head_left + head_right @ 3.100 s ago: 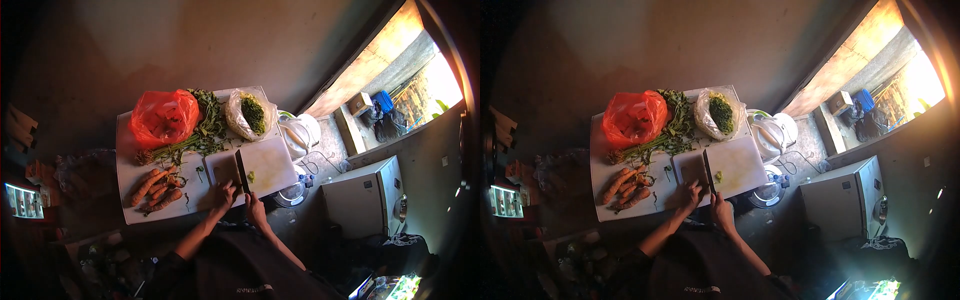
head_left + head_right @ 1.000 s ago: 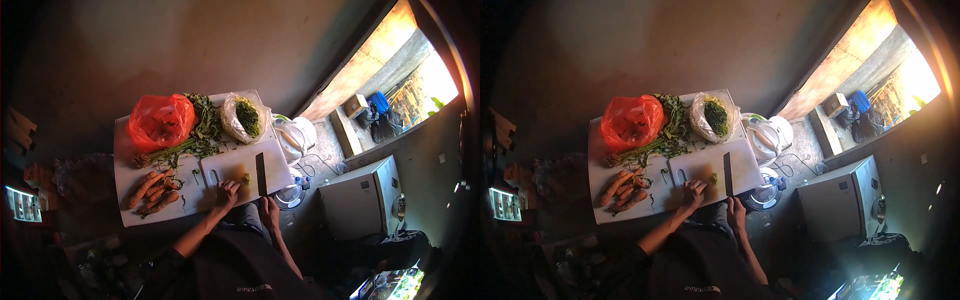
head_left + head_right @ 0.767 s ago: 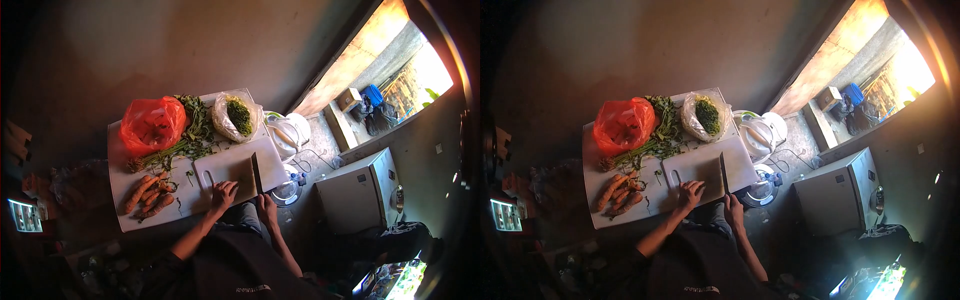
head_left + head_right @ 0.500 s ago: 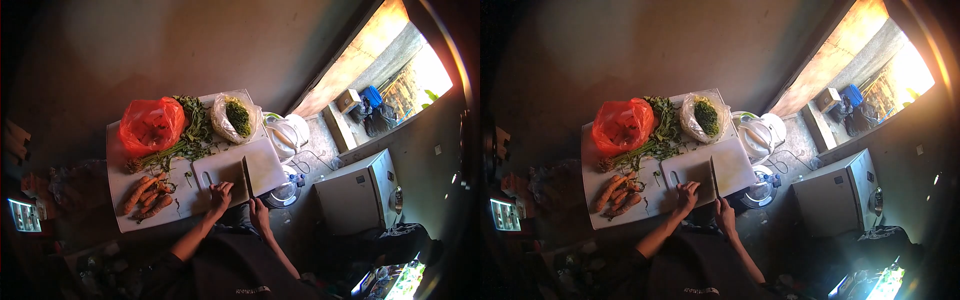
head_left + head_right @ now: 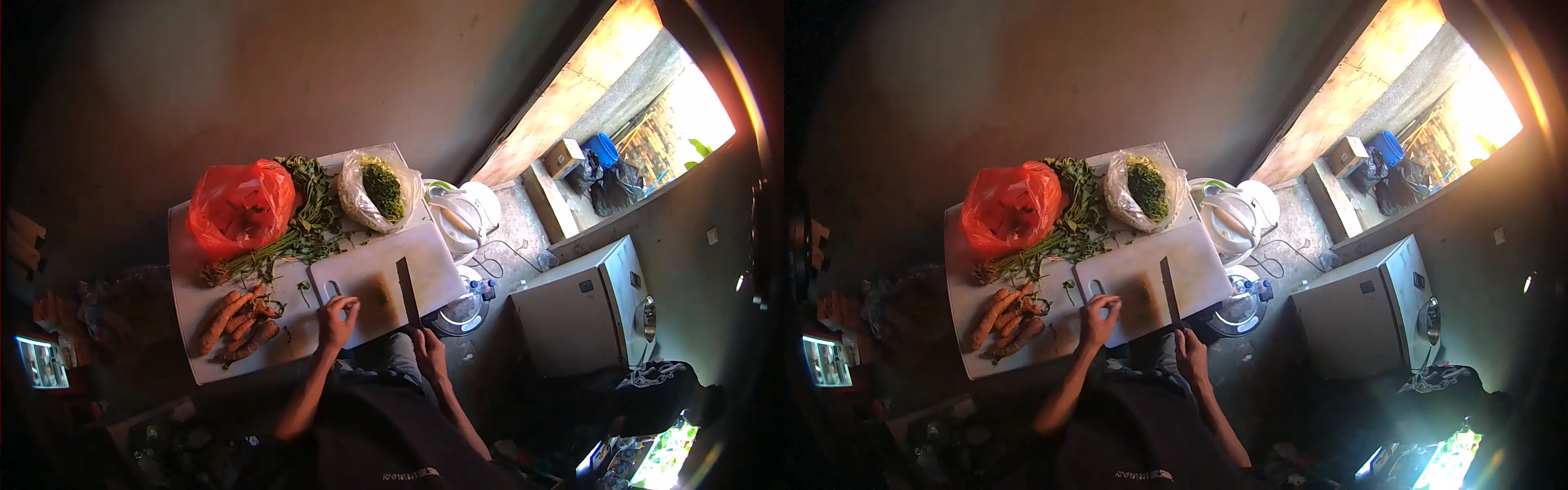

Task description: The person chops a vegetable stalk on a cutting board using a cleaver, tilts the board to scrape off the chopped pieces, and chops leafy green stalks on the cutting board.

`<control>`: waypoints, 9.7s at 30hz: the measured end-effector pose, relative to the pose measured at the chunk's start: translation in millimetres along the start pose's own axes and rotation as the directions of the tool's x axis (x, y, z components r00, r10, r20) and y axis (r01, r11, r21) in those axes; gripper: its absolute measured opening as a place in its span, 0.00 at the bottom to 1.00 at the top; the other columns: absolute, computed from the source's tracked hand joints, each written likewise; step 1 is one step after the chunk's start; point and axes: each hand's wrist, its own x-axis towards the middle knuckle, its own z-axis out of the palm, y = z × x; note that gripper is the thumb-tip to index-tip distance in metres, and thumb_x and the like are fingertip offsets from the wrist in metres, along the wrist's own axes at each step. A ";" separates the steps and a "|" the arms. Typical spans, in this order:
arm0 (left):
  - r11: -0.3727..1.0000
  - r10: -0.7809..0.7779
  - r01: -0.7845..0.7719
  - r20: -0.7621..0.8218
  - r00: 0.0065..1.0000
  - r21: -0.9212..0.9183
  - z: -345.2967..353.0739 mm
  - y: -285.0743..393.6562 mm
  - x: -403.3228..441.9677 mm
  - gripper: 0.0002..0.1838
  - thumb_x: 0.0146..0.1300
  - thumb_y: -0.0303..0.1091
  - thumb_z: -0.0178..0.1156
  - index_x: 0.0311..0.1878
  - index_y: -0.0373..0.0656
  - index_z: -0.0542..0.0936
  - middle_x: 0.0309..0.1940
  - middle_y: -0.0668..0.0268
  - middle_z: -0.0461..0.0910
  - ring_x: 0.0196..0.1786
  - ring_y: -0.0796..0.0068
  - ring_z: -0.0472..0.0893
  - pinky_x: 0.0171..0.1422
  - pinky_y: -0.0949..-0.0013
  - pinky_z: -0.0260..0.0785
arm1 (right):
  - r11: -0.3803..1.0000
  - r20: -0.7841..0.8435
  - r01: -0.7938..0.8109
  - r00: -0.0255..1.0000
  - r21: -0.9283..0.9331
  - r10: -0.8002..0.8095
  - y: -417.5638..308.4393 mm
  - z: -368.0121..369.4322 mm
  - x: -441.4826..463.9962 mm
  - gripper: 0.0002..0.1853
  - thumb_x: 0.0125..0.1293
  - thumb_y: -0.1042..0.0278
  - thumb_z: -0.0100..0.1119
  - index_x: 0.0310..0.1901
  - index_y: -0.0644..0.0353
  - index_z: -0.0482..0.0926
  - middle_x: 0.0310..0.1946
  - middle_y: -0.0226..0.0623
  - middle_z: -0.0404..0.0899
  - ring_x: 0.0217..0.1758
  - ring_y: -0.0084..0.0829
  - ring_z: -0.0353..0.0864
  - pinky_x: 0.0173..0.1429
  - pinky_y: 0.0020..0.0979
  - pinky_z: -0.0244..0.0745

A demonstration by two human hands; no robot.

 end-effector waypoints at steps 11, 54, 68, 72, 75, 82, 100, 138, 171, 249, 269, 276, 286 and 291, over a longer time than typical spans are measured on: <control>0.913 -0.135 0.165 -0.106 0.985 0.372 -34.3 -35.5 -33.1 0.19 0.56 0.39 0.72 0.45 0.43 0.76 0.33 0.61 0.80 0.38 0.59 0.81 0.43 0.58 0.73 | 0.986 0.015 -0.078 0.997 0.149 0.077 -7.7 2.0 -6.9 0.20 0.79 0.56 0.47 0.45 0.67 0.80 0.24 0.28 0.75 0.29 0.18 0.72 0.33 0.25 0.67; 0.893 -0.449 0.446 0.044 0.892 0.063 -43.0 -56.7 -21.5 0.25 0.57 0.46 0.72 0.42 0.34 0.73 0.36 0.56 0.81 0.39 0.60 0.82 0.44 0.60 0.76 | 0.975 -0.214 0.127 0.973 0.182 -0.087 50.1 6.3 26.2 0.20 0.78 0.51 0.50 0.37 0.62 0.78 0.19 0.23 0.68 0.19 0.16 0.66 0.22 0.24 0.61; 0.567 -0.506 0.640 0.394 0.768 -0.519 -34.0 -0.1 -10.2 0.27 0.70 0.54 0.61 0.56 0.38 0.77 0.42 0.61 0.84 0.40 0.69 0.87 0.30 0.65 0.82 | 0.916 -0.123 0.033 0.992 0.399 0.018 19.8 -14.1 33.6 0.21 0.80 0.52 0.48 0.48 0.64 0.81 0.16 0.21 0.64 0.15 0.14 0.63 0.19 0.21 0.55; 0.515 -0.554 0.671 0.390 0.735 -0.533 -55.4 9.8 -8.6 0.22 0.69 0.49 0.64 0.54 0.40 0.78 0.42 0.64 0.82 0.37 0.71 0.86 0.30 0.65 0.82 | 0.902 -0.124 0.079 0.992 0.425 -0.028 15.3 -33.1 35.7 0.21 0.80 0.51 0.47 0.48 0.64 0.81 0.14 0.22 0.64 0.12 0.15 0.62 0.16 0.23 0.54; 0.571 -0.507 0.636 0.387 0.771 -0.519 -80.2 12.6 -4.2 0.18 0.69 0.44 0.64 0.51 0.40 0.79 0.38 0.66 0.81 0.33 0.71 0.85 0.25 0.67 0.80 | 0.875 -0.151 0.124 0.987 0.468 -0.059 -1.1 -51.4 36.6 0.21 0.80 0.52 0.46 0.49 0.64 0.81 0.15 0.22 0.65 0.12 0.14 0.62 0.16 0.23 0.54; 0.670 -0.458 0.542 0.292 0.840 -0.508 -148.1 66.4 32.7 0.18 0.68 0.45 0.65 0.51 0.42 0.75 0.36 0.65 0.80 0.29 0.70 0.85 0.19 0.67 0.79 | 0.783 -0.217 0.178 0.975 0.596 -0.056 -24.0 -81.0 74.8 0.21 0.79 0.49 0.48 0.48 0.61 0.80 0.15 0.22 0.64 0.11 0.14 0.59 0.13 0.21 0.54; 0.872 -0.390 0.355 -0.038 0.920 -0.338 -189.5 122.9 180.9 0.14 0.68 0.43 0.64 0.42 0.40 0.80 0.34 0.67 0.82 0.29 0.80 0.82 0.20 0.72 0.76 | 0.815 0.378 -0.137 0.919 0.562 -0.107 -142.6 -94.3 171.3 0.22 0.79 0.47 0.46 0.52 0.60 0.77 0.17 0.20 0.60 0.14 0.16 0.60 0.17 0.22 0.56; 0.880 -0.474 0.472 -0.040 0.879 -0.049 -146.1 177.9 259.2 0.22 0.70 0.48 0.63 0.55 0.40 0.75 0.43 0.62 0.82 0.36 0.71 0.84 0.41 0.69 0.76 | 0.798 0.680 -0.369 0.730 0.476 -0.068 -110.4 -29.6 263.4 0.23 0.78 0.45 0.49 0.48 0.60 0.76 0.18 0.24 0.65 0.16 0.17 0.61 0.18 0.25 0.56; 0.854 -0.507 0.471 -0.155 0.848 -0.220 -198.5 188.5 153.3 0.21 0.69 0.49 0.63 0.50 0.37 0.79 0.29 0.62 0.82 0.22 0.75 0.81 0.16 0.72 0.71 | 0.777 0.482 -0.214 0.867 0.593 -0.128 -95.4 -91.6 271.7 0.17 0.76 0.49 0.55 0.37 0.55 0.70 0.18 0.20 0.64 0.16 0.15 0.63 0.17 0.22 0.59; 0.785 -0.559 0.326 -0.378 0.738 -0.526 43.6 52.2 295.1 0.30 0.67 0.51 0.65 0.65 0.45 0.71 0.46 0.66 0.81 0.50 0.75 0.76 0.58 0.68 0.67 | 0.512 -0.092 0.307 0.911 0.802 -0.403 -168.6 -57.7 415.4 0.09 0.66 0.74 0.58 0.45 0.55 0.70 0.37 0.37 0.85 0.24 0.17 0.71 0.26 0.23 0.67; 0.918 -0.290 0.134 -0.403 0.868 -0.372 75.2 19.4 282.9 0.16 0.66 0.47 0.67 0.40 0.42 0.78 0.29 0.76 0.71 0.34 0.81 0.68 0.42 0.72 0.63 | 0.731 0.071 0.330 0.886 0.597 -0.459 -115.8 -74.3 420.1 0.04 0.66 0.75 0.56 0.41 0.58 0.73 0.36 0.32 0.85 0.23 0.16 0.69 0.23 0.22 0.67; 0.960 -0.189 0.118 -0.276 0.942 -0.255 70.8 -11.8 263.7 0.16 0.68 0.44 0.65 0.35 0.42 0.75 0.25 0.77 0.63 0.30 0.82 0.62 0.35 0.71 0.57 | 0.845 0.234 0.302 0.870 0.442 -0.433 -91.6 -70.6 413.0 0.07 0.68 0.68 0.56 0.41 0.62 0.78 0.30 0.31 0.81 0.22 0.20 0.74 0.22 0.27 0.73; 0.951 -0.305 0.274 -0.277 0.911 -0.144 76.3 9.9 247.0 0.16 0.68 0.45 0.66 0.36 0.41 0.78 0.23 0.78 0.65 0.28 0.84 0.63 0.33 0.73 0.59 | 0.838 0.192 0.305 0.885 0.452 -0.425 -101.8 -78.8 410.9 0.08 0.65 0.69 0.60 0.42 0.60 0.76 0.32 0.33 0.81 0.30 0.22 0.75 0.32 0.27 0.74; 0.929 -0.342 0.293 -0.229 0.911 -0.225 69.4 20.3 216.4 0.15 0.69 0.45 0.65 0.39 0.42 0.80 0.24 0.78 0.70 0.28 0.86 0.66 0.33 0.75 0.60 | 0.864 0.222 0.170 0.926 0.474 -0.305 -77.0 -79.5 384.8 0.11 0.67 0.66 0.60 0.48 0.59 0.78 0.33 0.33 0.81 0.31 0.22 0.78 0.30 0.25 0.74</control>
